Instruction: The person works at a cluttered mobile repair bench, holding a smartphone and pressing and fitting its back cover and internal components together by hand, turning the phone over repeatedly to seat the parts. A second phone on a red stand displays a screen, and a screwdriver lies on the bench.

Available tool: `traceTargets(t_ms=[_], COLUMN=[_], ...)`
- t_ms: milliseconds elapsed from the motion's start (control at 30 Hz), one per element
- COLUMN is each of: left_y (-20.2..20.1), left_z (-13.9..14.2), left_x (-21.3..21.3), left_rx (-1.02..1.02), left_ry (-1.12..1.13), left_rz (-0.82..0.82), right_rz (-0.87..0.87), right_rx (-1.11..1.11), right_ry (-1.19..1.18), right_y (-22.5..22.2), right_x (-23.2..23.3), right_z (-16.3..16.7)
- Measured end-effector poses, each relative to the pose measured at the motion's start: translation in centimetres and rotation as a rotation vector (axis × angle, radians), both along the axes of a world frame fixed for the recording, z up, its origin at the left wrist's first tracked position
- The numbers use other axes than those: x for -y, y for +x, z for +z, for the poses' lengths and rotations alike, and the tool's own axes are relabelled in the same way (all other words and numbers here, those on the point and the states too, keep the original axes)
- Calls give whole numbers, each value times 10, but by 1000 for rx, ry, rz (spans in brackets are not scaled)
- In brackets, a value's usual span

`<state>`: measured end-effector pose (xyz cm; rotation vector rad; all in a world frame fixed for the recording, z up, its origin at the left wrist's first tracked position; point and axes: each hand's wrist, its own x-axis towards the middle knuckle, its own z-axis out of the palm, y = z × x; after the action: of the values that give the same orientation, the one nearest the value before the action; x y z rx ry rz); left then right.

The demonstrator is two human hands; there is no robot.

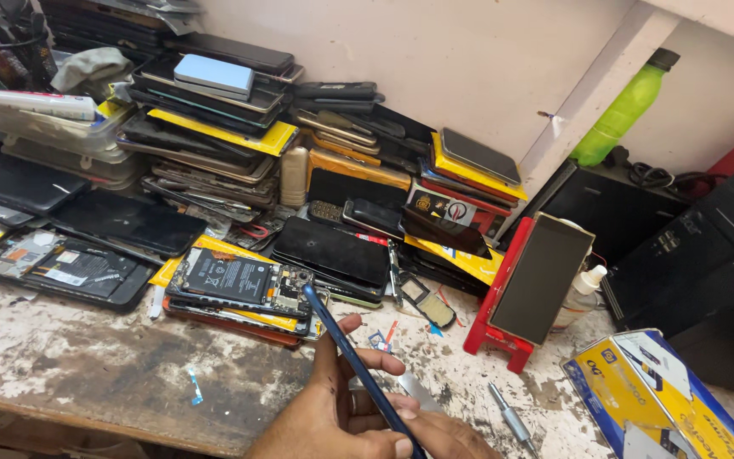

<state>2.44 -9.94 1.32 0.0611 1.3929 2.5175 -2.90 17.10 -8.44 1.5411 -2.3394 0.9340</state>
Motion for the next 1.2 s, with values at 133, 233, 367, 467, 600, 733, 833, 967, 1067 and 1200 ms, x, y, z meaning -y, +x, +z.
traceTargets(t_ms=[133, 233, 367, 467, 600, 733, 833, 967, 1067, 1200], left_y=[-1, 1, 4, -3, 0, 2, 2, -3, -5, -6], left_z=[-6, -10, -15, -16, -10, 1, 1, -9, -16, -15], left_x=[1, -3, -24, -14, -6, -17, -20, -32, -40, -47], left_rx=[-29, -68, -85, -218, -16, 138, 228, 279, 148, 208], left_ry=[15, 39, 162, 169, 267, 451, 495, 539, 568, 596], left_rz=[-11, 7, 53, -63, 98, 359, 414, 449, 451, 498], right_rz=[31, 102, -68, -55, -110, -325, -533, -738, -733, -657], right_rx=[3, -108, -166, 36, 301, 82, 88, 286, 336, 137], right_ry=[137, 23, 34, 27, -41, -114, -202, -329, -461, -648], right_y=[-16, -19, -2, 5, 20, 36, 45, 50, 34, 18], right_x=[-7, -12, -6, 2, 15, 39, 50, 53, 55, 62], right_z=[-16, -23, -21, 4, 41, 48, 40, 15, -12, -36])
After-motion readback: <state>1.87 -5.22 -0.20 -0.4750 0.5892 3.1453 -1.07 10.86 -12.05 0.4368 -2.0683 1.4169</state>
